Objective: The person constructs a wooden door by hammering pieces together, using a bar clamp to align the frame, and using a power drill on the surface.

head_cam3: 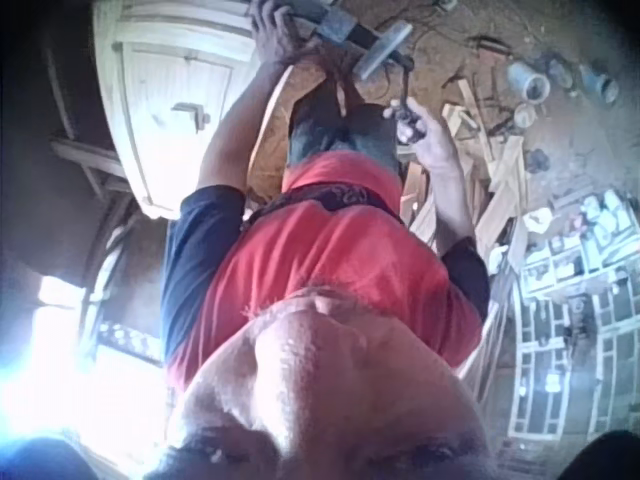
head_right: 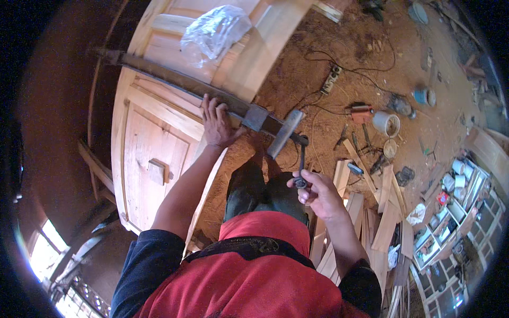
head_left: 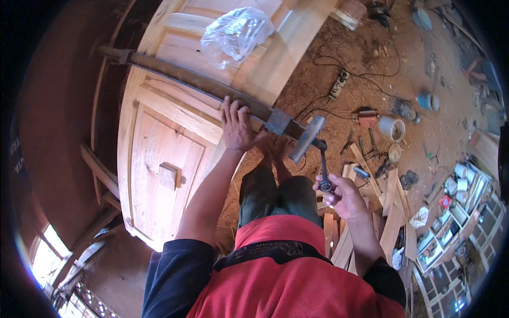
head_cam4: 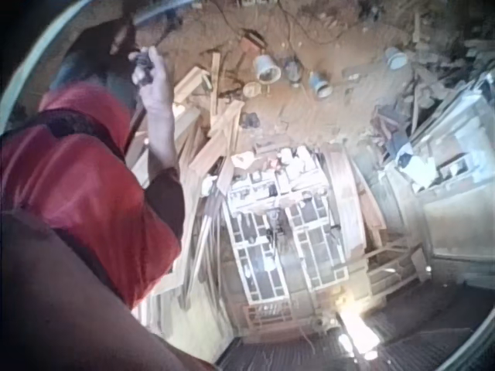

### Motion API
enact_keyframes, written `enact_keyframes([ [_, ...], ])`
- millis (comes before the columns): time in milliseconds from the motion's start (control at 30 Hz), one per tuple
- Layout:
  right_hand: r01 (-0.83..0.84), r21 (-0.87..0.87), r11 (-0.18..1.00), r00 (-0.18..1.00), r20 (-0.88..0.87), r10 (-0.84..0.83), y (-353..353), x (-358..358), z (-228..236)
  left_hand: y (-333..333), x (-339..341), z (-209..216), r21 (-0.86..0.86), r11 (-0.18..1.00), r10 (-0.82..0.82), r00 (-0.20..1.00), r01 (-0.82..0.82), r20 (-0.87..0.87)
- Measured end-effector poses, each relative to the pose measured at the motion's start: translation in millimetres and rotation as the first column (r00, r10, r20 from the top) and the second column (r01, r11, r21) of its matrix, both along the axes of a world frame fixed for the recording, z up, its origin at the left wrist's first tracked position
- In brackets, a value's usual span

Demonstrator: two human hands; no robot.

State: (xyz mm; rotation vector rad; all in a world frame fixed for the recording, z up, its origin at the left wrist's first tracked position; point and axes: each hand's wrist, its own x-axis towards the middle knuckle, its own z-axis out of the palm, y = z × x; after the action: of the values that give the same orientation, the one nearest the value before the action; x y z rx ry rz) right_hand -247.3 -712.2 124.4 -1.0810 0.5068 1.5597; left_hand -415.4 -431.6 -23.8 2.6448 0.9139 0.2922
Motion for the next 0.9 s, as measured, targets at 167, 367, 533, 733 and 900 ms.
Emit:
enact_keyframes([
  [167, -0.089, -0.024, 0.996, 0.922, 0.377, 0.091, 0, -37, -6, 0, 2, 1, 0.007, 1.0, -0.001, 1.0, 0.001, -0.003],
  [367, -0.139, -0.355, 0.925, 0.232, 0.896, 0.379, -6, -68, -32, -5, -6, 7, 0.054, 0.998, 0.044, 0.999, -0.043, -0.016],
  [533, -0.091, -0.24, 0.967, -0.422, 0.889, 0.181, 8, -54, -45, -73, -81, 4, -0.05, 0.948, 0.288, 0.911, -0.316, -0.294],
  [733, -0.144, 0.1, 0.985, -0.302, 0.943, -0.14, 23, -56, -78, -82, -110, 3, 0.027, 0.953, 0.295, 0.895, -0.303, -0.334],
  [900, -0.085, 0.028, 0.996, -0.324, 0.944, -0.054, 18, -57, -86, -80, -108, 2, -0.012, 0.93, 0.348, 0.891, -0.367, -0.292],
])
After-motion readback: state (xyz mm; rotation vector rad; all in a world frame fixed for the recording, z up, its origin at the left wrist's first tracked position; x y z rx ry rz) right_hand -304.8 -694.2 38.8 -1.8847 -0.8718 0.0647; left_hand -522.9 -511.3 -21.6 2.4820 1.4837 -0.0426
